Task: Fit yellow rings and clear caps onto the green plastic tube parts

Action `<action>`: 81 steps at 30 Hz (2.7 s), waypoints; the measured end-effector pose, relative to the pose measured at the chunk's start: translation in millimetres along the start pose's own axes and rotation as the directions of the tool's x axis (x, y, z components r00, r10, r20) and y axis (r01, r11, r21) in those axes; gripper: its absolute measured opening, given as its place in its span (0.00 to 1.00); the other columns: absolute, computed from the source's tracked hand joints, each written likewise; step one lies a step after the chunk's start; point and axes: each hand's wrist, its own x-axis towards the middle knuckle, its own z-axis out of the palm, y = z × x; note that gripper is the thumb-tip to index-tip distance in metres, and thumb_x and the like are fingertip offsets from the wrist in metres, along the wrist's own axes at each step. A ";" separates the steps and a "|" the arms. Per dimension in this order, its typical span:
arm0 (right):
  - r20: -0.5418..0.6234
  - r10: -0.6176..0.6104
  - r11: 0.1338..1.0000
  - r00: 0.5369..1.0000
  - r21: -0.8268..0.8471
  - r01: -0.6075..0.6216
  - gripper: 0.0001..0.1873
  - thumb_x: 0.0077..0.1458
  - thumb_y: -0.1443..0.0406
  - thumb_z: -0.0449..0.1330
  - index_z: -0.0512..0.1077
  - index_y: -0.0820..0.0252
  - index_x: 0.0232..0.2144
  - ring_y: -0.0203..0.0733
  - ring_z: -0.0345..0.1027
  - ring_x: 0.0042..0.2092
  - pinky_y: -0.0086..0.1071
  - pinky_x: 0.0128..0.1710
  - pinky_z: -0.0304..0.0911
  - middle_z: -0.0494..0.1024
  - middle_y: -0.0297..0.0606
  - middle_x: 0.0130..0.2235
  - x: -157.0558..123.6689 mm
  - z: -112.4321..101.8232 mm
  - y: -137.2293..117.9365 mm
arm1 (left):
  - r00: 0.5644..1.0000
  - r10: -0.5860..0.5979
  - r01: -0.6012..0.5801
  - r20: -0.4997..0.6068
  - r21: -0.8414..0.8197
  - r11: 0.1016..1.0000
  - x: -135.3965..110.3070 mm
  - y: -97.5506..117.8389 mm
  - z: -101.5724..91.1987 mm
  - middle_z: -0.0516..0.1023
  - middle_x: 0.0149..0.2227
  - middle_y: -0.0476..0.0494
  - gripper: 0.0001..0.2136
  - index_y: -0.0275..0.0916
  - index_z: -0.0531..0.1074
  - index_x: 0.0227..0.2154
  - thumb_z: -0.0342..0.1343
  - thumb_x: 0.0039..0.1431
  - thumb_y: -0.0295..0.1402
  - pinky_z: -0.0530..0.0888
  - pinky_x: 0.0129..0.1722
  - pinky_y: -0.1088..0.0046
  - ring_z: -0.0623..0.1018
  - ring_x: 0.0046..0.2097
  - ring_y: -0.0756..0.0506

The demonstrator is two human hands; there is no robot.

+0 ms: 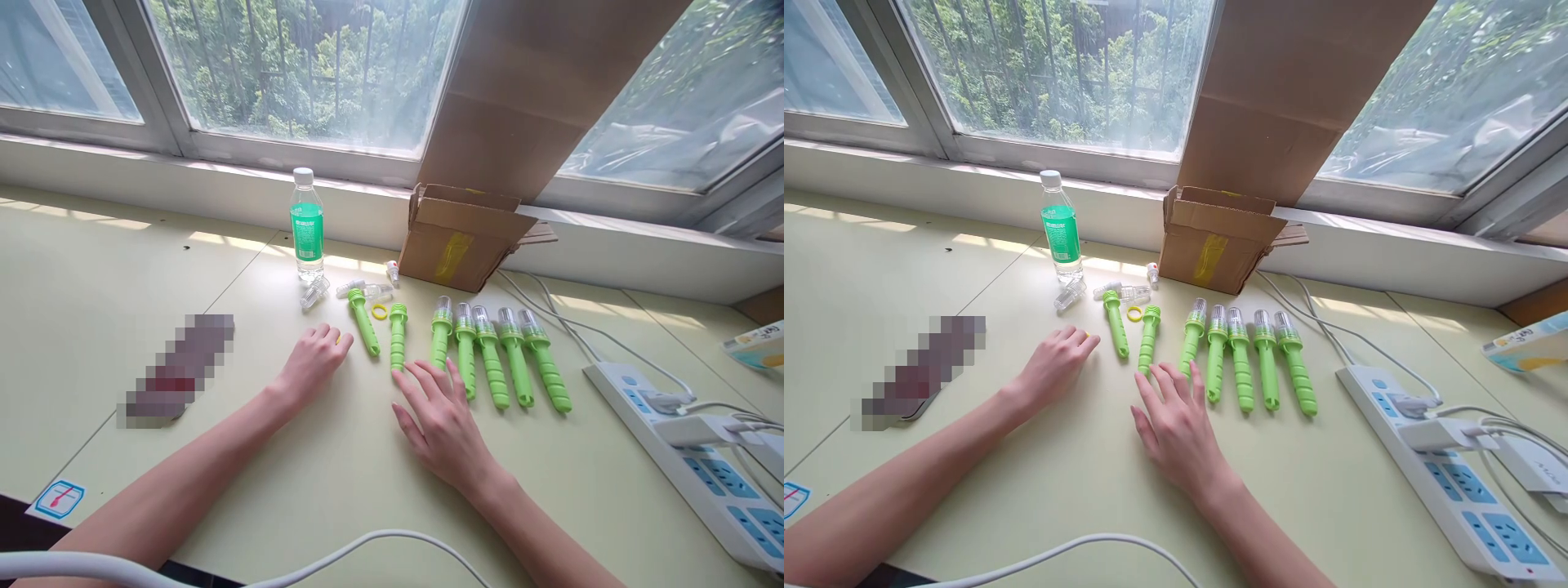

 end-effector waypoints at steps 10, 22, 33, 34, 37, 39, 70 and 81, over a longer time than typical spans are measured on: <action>0.065 0.033 0.999 0.997 -0.042 -0.030 0.21 0.61 0.60 0.49 0.67 0.61 0.53 0.56 0.51 0.60 0.61 0.59 0.34 0.62 0.52 0.59 1.0 4.4 -1.5 | 0.991 0.005 -0.005 -0.133 0.001 1.000 1.0 2.6 2.4 0.70 0.34 0.41 0.18 0.37 0.66 0.42 0.42 0.51 0.15 0.67 0.32 0.68 0.69 0.36 0.43; -0.080 0.169 0.979 0.982 -0.104 -0.177 0.17 0.58 0.63 0.52 0.70 0.61 0.48 0.58 0.55 0.58 0.62 0.58 0.36 0.64 0.53 0.55 1.6 4.9 -6.2 | 0.926 -0.129 -0.018 -0.355 -0.383 0.924 0.3 5.5 5.8 0.72 0.35 0.44 0.14 0.39 0.65 0.45 0.46 0.56 0.22 0.70 0.32 0.72 0.73 0.40 0.45; -0.149 0.173 0.985 0.973 0.007 -0.174 0.14 0.59 0.66 0.52 0.72 0.60 0.46 0.53 0.60 0.54 0.59 0.59 0.35 0.73 0.47 0.47 -0.6 1.5 -12.8 | 0.858 -0.178 -0.152 -0.481 -0.569 0.808 0.9 6.9 8.1 0.74 0.35 0.45 0.08 0.40 0.68 0.39 0.50 0.58 0.25 0.73 0.39 0.71 0.75 0.39 0.48; -0.137 0.178 0.983 0.974 -0.009 -0.181 0.14 0.59 0.66 0.52 0.72 0.60 0.46 0.53 0.60 0.54 0.59 0.59 0.37 0.72 0.47 0.47 -0.6 1.8 -12.2 | 0.854 -0.176 -0.160 -0.489 -0.569 0.806 1.0 7.2 8.3 0.74 0.35 0.45 0.07 0.40 0.69 0.39 0.51 0.58 0.26 0.73 0.38 0.72 0.75 0.38 0.48; -0.117 0.170 0.984 0.978 -0.024 -0.174 0.15 0.58 0.67 0.52 0.72 0.60 0.46 0.52 0.62 0.51 0.57 0.58 0.42 0.72 0.47 0.46 -0.7 3.9 -8.8 | 0.847 -0.170 -0.175 -0.505 -0.565 0.806 1.0 7.9 8.6 0.74 0.33 0.46 0.05 0.40 0.69 0.36 0.52 0.58 0.27 0.73 0.37 0.72 0.75 0.37 0.48; -0.130 0.128 0.992 0.983 0.009 -0.128 0.15 0.58 0.67 0.52 0.71 0.62 0.46 0.51 0.62 0.50 0.53 0.57 0.48 0.72 0.47 0.45 -1.2 5.1 -6.7 | 0.846 -0.171 -0.171 -0.505 -0.561 0.810 0.9 8.1 8.3 0.74 0.32 0.46 0.04 0.40 0.69 0.35 0.51 0.58 0.27 0.73 0.37 0.72 0.75 0.37 0.49; -0.156 0.138 0.974 0.978 0.200 -0.105 0.22 0.58 0.71 0.51 0.63 0.64 0.55 0.35 0.65 0.27 0.28 0.21 0.57 0.69 0.44 0.41 -13.0 10.6 -14.4 | 0.944 -0.260 0.183 0.204 -0.978 -0.105 4.8 14.5 1.3 0.80 0.37 0.39 0.12 0.34 0.74 0.37 0.59 0.53 0.36 0.76 0.40 0.67 0.80 0.39 0.43; -0.211 0.118 0.988 0.970 0.120 -0.094 0.22 0.58 0.71 0.52 0.65 0.63 0.55 0.32 0.61 0.24 0.28 0.21 0.55 0.71 0.42 0.40 -11.6 11.6 -8.4 | 0.957 -0.206 0.189 0.206 -0.977 -0.101 1.9 18.0 -10.7 0.79 0.40 0.39 0.14 0.34 0.74 0.40 0.54 0.57 0.39 0.74 0.43 0.67 0.78 0.42 0.43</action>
